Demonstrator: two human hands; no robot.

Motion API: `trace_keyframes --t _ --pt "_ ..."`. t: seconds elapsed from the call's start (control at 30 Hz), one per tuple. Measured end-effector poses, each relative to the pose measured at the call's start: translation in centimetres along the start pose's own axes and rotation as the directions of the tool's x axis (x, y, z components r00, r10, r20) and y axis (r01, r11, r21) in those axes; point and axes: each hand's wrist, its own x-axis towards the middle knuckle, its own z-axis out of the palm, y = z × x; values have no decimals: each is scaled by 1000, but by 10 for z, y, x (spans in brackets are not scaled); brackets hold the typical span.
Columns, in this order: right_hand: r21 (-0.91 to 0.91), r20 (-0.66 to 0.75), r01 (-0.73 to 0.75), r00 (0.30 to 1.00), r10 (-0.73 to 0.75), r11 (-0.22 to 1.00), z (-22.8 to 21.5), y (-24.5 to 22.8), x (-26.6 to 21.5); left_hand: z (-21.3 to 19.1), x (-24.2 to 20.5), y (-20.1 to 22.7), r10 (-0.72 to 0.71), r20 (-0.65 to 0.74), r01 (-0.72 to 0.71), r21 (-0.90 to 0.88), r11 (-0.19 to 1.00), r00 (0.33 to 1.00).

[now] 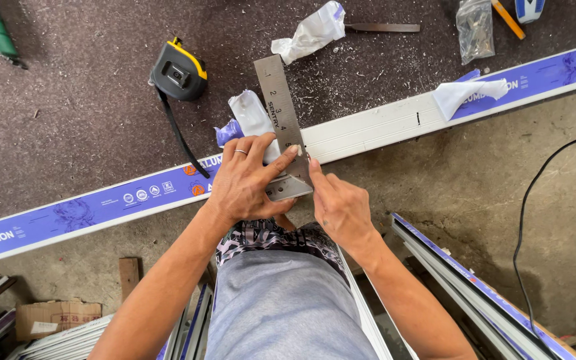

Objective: The person marks a white aluminum profile using a square ruler and a red marker, then inserts small blue plastic pieces into pre-drilled holes along the profile. The person handles the profile and tools on a workbench in a workshop setting.

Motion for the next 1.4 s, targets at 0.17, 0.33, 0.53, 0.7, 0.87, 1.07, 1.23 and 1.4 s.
trace_keyframes --t 0.17,0.33,0.53,0.7,0.87,1.07,1.23,1.4 --pt "68 -32 -47 998 49 997 1 2 -3 -1 0 -3 5 1 -5 1 1000 1000" --pt "113 -184 -25 982 46 993 2 4 2 2 -2 -2 6 -3 -6 3 1000 1000" --pt "135 -207 -49 975 77 990 -5 4 4 -2 0 1 13 -21 -14 -43 999 1000" --pt "123 -125 -83 987 98 989 5 7 6 -1 -1 1 11 -17 -12 -31 999 1000" --pt "110 -123 -65 989 78 992 10 9 4 0 0 1 4 -9 -5 -31 1000 1000" --pt "-7 -86 -35 996 35 999 14 8 4 2 -1 -1 -5 -5 5 -33 999 1000" --pt "-45 -16 3 1000 -3 999 13 8 3 2 -2 -2 -3 -1 3 -14 1000 1000" --pt "-64 5 5 1000 -5 998 6 3 2 0 -2 -1 0 -12 0 -17 1000 1000"
